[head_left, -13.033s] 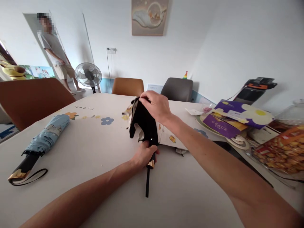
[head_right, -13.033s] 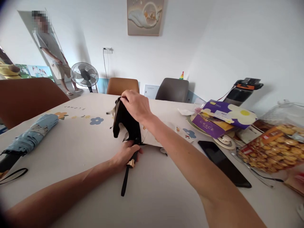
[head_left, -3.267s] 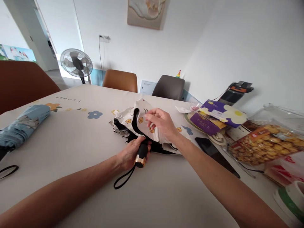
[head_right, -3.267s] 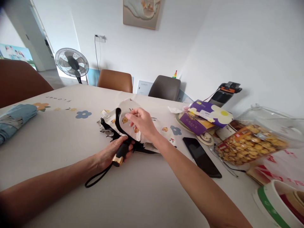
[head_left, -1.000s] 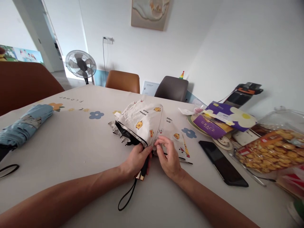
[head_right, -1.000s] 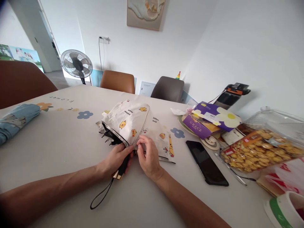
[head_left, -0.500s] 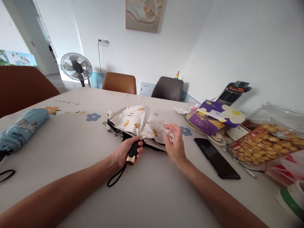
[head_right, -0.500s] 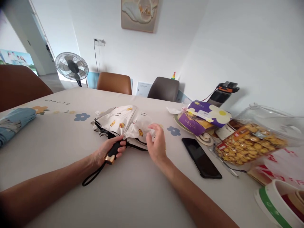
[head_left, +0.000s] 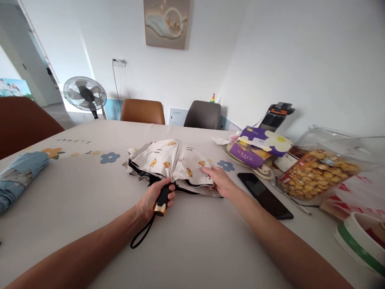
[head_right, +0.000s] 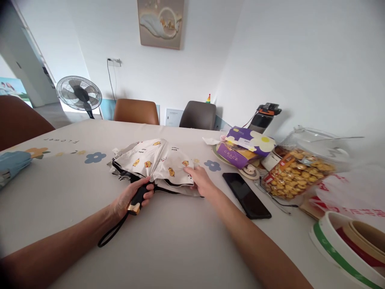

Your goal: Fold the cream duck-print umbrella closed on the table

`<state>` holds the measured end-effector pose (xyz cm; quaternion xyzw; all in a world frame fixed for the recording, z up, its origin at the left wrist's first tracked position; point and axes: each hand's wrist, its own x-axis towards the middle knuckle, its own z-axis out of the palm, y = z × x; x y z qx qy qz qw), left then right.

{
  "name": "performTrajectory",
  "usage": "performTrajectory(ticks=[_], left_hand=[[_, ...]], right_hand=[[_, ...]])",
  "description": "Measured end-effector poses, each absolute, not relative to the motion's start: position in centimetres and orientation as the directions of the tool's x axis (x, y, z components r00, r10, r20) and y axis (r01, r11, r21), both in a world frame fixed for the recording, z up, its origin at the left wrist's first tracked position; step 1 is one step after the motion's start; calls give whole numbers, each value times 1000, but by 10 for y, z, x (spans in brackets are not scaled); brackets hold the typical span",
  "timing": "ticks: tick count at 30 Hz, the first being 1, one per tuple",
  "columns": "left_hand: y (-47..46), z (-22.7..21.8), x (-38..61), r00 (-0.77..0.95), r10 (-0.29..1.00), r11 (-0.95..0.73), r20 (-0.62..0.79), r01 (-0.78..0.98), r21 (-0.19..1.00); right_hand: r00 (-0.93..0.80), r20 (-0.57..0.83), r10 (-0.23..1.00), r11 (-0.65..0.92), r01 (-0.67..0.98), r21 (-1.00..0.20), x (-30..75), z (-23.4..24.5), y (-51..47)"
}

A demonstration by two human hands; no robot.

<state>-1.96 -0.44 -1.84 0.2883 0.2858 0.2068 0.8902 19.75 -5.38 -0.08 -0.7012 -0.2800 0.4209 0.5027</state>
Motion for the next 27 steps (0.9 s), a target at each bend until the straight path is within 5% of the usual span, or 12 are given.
performTrajectory(ticks=[2, 6, 20, 27], left_hand=[[-4, -20, -20, 750, 535, 750, -388, -211, 627], [-4, -22, -19, 754, 530, 750, -389, -202, 630], [-8, -21, -13, 677, 596, 648, -431, -89, 756], [-8, -12, -14, 642, 561, 721, -523, -68, 690]], right_hand=[[415, -300, 859, -248, -177, -953, 199, 17, -49], [397, -42, 917, 79, -283, -956, 193, 62, -33], [321, 66, 945, 172, -315, -933, 104, 71, 53], [259, 69, 964, 159, -345, -925, 96, 52, 54]])
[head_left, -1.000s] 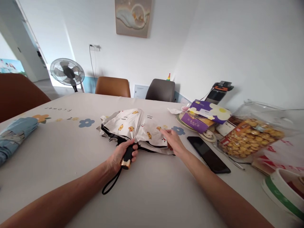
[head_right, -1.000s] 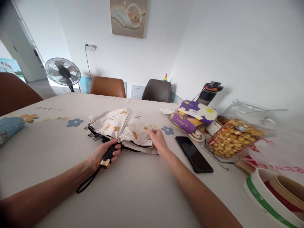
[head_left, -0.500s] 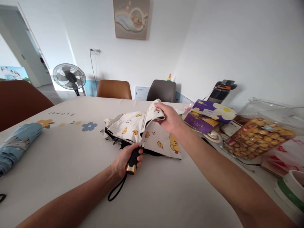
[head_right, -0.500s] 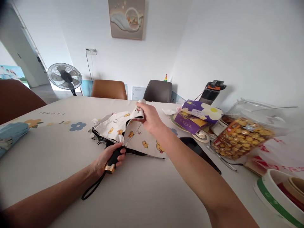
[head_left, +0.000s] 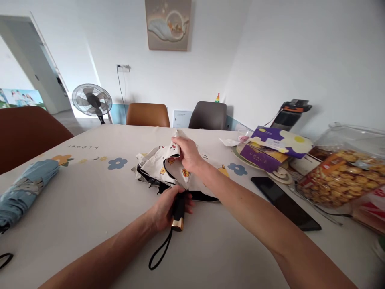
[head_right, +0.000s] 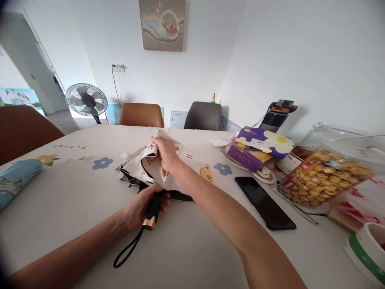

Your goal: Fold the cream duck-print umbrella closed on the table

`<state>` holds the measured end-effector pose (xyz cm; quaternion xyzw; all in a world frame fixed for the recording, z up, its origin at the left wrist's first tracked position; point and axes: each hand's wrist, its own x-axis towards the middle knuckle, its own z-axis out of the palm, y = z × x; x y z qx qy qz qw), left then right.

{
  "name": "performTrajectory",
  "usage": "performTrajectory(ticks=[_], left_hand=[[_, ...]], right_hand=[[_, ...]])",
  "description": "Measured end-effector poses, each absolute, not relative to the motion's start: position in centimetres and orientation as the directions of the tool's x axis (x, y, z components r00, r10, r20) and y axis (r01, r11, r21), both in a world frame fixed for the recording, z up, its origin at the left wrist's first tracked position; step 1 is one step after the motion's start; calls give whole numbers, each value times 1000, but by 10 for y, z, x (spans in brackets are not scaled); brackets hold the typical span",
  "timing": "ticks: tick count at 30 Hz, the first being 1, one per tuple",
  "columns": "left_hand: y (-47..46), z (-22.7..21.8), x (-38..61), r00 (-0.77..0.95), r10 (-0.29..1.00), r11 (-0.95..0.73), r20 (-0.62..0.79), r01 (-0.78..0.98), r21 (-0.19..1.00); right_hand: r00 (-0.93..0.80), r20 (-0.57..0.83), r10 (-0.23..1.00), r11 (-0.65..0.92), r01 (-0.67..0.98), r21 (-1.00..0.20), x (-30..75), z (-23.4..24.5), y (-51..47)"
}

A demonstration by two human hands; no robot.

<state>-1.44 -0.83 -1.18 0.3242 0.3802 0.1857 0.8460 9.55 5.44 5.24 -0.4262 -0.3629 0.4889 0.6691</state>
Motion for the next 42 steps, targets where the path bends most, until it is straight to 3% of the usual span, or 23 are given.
performTrajectory(ticks=[6, 12, 21, 24, 27, 30, 32, 34, 36, 40, 42], left_hand=[[-10, -7, -13, 622, 560, 742, -547, -82, 666], [-13, -13, -9, 589, 633, 625, -502, -6, 781], [-17, -14, -9, 568, 650, 600, -505, 25, 799], [-15, -14, -11, 597, 638, 603, -487, 6, 798], [-12, -17, -11, 621, 629, 611, -468, -22, 791], [-11, -19, -10, 633, 624, 623, -457, -51, 780], [-11, -19, -10, 639, 625, 627, -449, -66, 777], [-11, -18, -11, 645, 624, 631, -441, -82, 772], [-11, -18, -11, 650, 628, 632, -428, -106, 768], [-10, -19, -12, 653, 650, 628, -389, -173, 759], [-9, -21, -12, 649, 652, 637, -392, -189, 748]], right_hand=[[259, 97, 961, 174, -294, -940, 85, 43, 56], [227, 104, 968, 163, -257, -953, 77, 43, 53], [64, -32, 997, -14, -263, -965, 87, 43, 84], [166, 61, 984, 99, -232, -968, 100, 49, 101], [302, 311, 901, 318, 28, -948, 116, 53, 100], [184, 572, 799, 474, 392, -788, 128, 44, 83], [-40, 548, 835, 480, 541, -691, 131, 33, 71], [-197, 417, 887, 442, 618, -650, 134, 24, 62], [-117, 410, 904, 384, 642, -664, 140, 22, 57], [299, 503, 811, 239, 615, -751, 170, 32, 43], [367, 490, 790, 165, 643, -748, 191, 33, 28]])
